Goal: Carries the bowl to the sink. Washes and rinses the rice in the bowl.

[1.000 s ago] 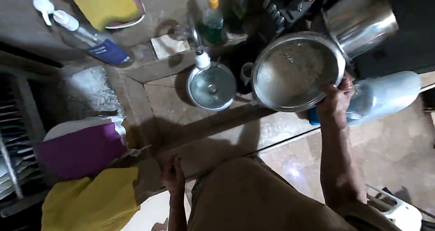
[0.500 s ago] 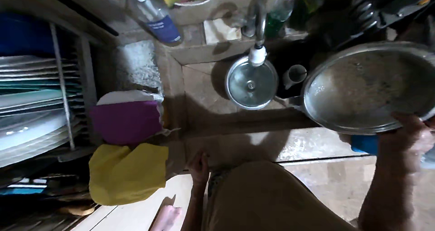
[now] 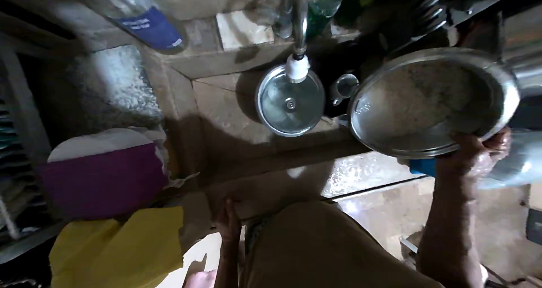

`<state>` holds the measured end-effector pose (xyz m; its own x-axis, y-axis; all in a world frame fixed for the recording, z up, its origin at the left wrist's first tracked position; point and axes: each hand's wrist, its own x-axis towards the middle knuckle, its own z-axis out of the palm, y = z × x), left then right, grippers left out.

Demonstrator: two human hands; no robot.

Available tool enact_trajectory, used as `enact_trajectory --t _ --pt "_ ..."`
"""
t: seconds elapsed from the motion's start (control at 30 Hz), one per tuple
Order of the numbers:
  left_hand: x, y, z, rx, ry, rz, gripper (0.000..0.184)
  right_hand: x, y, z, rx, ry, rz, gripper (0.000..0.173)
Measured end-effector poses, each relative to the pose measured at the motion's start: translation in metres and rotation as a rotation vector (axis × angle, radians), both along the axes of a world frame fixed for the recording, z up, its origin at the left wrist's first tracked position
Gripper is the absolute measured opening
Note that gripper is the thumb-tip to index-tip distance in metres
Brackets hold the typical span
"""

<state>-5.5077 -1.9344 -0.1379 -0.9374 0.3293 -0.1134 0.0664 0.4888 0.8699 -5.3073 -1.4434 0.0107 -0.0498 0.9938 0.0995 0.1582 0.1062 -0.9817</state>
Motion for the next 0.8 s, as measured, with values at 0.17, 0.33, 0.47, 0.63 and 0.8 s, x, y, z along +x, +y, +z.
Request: enact_trajectory --t 0.17,0.33,0.47,0.63,0.8 --pt "-0.001 0.008 0.013 -0.063 -0.098 0.055 0.051 0.008 -0.009 0.007 0.002 -0.085 0.066 0.046" --pt "-0.007 0.012 0.013 -0.051 -0.028 -0.005 0.053 0.013 -0.001 -0.001 0.121 0.030 0.158 0.036" --pt "-0.010 0.015 0.016 0.030 0.033 -0.045 0.054 0.020 0.002 -0.007 0.149 0.049 0.163 0.024" --pt "-0.011 0.019 0.021 0.080 0.060 -0.072 0.052 0.023 0.000 -0.003 0.174 0.028 0.173 0.023" --pt "-0.011 0.017 0.020 0.056 0.073 -0.088 0.053 0.024 -0.003 0.003 0.199 0.050 0.185 0.021"
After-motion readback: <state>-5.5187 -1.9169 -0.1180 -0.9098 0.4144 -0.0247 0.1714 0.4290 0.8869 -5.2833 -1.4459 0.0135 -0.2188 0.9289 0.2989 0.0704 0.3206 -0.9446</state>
